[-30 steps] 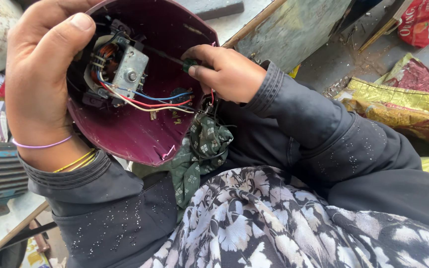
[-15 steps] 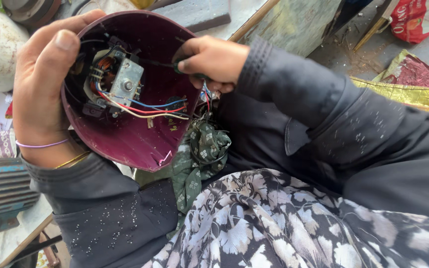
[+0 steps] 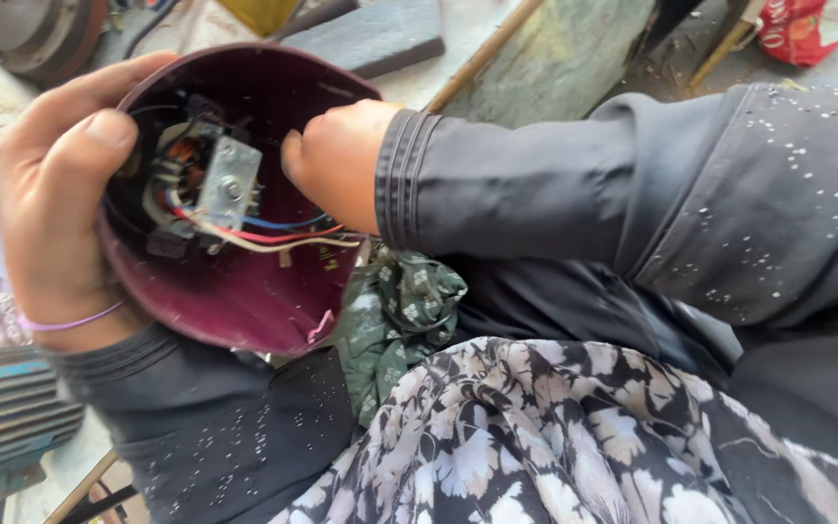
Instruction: The person uses orange-handled scissors to cut the insulation off several wires inside a maroon cylindrical housing. Then, using a green-handled screwdriver, they tighten screws on a small motor or switch assembly within the housing.
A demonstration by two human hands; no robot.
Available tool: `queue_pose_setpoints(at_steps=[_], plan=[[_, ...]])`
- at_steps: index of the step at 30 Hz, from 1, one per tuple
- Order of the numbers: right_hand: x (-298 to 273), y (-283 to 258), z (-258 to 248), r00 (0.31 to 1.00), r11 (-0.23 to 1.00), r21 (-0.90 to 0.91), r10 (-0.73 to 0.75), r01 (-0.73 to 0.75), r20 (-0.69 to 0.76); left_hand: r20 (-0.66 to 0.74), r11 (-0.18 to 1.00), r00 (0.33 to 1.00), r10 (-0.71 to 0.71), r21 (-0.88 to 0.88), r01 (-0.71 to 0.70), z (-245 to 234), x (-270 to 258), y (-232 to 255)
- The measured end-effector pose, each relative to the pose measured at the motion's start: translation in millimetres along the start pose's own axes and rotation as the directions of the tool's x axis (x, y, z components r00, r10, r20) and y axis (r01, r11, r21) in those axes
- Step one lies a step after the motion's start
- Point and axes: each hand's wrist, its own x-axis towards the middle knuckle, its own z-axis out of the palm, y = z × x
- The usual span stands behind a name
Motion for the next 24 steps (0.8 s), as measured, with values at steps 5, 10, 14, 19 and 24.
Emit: queue_pose_setpoints(at_steps=[5, 10, 14, 19, 24], plan=[[-7.0, 2.3, 17.3, 0.994, 0.991, -0.119, -0.069, 0.059, -0.083, -0.023, 0.999, 0.999, 0.027, -0.04, -0.027, -1.6, -2.5, -3.6], [25.8, 32.6, 25.7, 0.844, 0.96, 0.227, -0.015, 0.161, -0.536, -0.029, 0.997, 0.999, 0.033, 0.067, -0.031, -24.9, 5.1, -14.5], [28.0, 32.0, 17.9, 0.845, 0.442, 0.725, 0.355, -0.528, 0.399, -0.055, 0.972, 0.998, -0.04, 0.228, 0.052, -54.4, 21.4, -43.7], [26.5, 24.2, -6.5, 0.847, 0.491, 0.691, 0.346, -0.531, 0.405, -0.051, 0.884, 0.998, -0.041, 0.464, 0.06, -88.6, 45.9, -61.5], [28.4, 15.2, 4.3, 0.951, 0.769, 0.566, 0.291, -0.299, 0.107, -0.021, 0.931, 0.989, -0.147, 0.334, 0.145, -100.1, 40.2, -70.4]])
